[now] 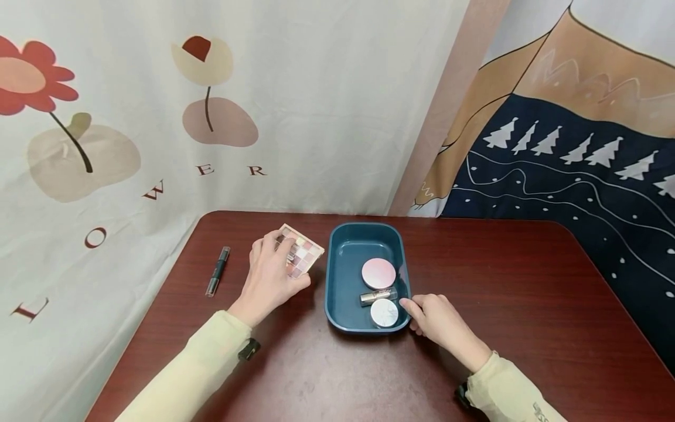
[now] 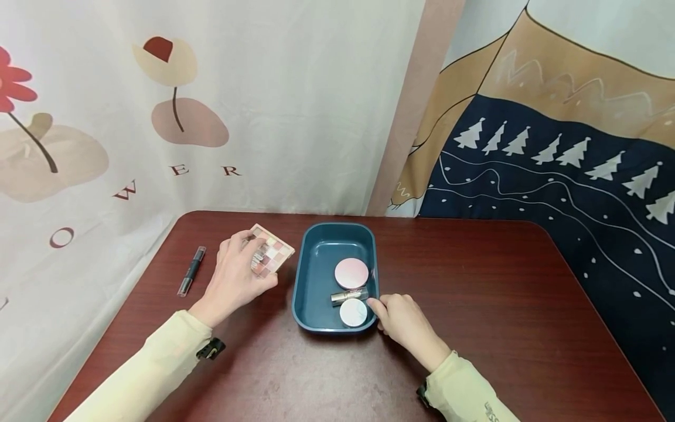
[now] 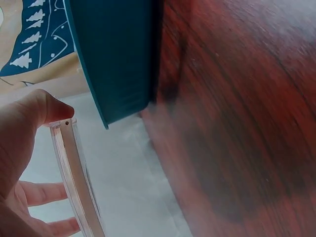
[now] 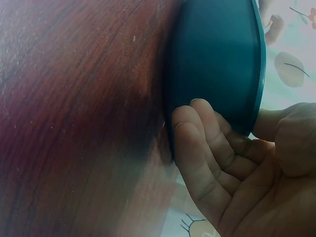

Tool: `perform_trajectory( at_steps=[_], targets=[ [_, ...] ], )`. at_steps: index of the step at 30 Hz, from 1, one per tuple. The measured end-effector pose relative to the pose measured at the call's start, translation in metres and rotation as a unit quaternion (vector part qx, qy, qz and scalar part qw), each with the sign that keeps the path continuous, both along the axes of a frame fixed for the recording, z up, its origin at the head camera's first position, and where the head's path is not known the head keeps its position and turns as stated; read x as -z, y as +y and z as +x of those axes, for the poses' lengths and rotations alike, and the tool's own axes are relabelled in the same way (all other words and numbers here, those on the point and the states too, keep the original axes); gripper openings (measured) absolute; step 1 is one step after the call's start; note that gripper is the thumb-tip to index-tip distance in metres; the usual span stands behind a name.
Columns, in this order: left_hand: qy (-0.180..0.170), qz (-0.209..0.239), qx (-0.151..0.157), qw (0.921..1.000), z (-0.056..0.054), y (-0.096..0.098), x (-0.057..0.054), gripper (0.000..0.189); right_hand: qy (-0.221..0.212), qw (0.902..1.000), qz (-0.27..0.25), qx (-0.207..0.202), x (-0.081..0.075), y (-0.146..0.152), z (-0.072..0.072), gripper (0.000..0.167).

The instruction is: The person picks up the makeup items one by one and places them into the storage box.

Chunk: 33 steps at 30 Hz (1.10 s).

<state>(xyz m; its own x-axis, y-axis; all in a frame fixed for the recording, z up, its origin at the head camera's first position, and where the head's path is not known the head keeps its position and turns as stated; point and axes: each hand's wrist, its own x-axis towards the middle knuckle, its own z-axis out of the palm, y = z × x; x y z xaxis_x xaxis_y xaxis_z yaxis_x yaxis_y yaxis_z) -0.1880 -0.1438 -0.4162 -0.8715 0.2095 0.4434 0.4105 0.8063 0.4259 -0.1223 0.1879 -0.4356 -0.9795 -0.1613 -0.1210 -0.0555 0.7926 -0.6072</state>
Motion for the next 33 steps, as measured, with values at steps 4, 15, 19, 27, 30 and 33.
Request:
perform_trajectory(
  at_steps=[4,15,19,27,30,33],
  targets=[
    [-0.010,0.003,0.002,0.9999,0.000,0.005,-0.002,0.064,0.000,1.0000,0.000,0.001,0.001,0.000,0.000,0.037],
    [-0.009,0.007,0.014,0.9998,0.000,0.017,-0.006,0.062,0.013,0.9999,0.001,0.001,0.000,0.000,0.000,0.037],
    [-0.001,0.006,0.024,0.9997,0.000,0.022,-0.005,0.062,0.011,0.9999,0.000,0.002,-0.001,0.000,0.001,0.037],
    [-0.005,-0.002,0.051,0.9987,0.002,0.032,-0.004,0.060,0.004,1.0000,0.001,0.007,-0.001,-0.001,0.001,0.037],
    [-0.011,-0.006,0.058,0.9982,0.002,0.036,-0.005,0.062,0.005,1.0000,-0.001,0.007,-0.001,-0.001,0.001,0.037],
    [-0.019,-0.007,0.064,0.9977,0.001,0.040,-0.005,0.063,0.004,1.0000,-0.001,0.008,-0.001,-0.001,0.001,0.037]
  ],
)
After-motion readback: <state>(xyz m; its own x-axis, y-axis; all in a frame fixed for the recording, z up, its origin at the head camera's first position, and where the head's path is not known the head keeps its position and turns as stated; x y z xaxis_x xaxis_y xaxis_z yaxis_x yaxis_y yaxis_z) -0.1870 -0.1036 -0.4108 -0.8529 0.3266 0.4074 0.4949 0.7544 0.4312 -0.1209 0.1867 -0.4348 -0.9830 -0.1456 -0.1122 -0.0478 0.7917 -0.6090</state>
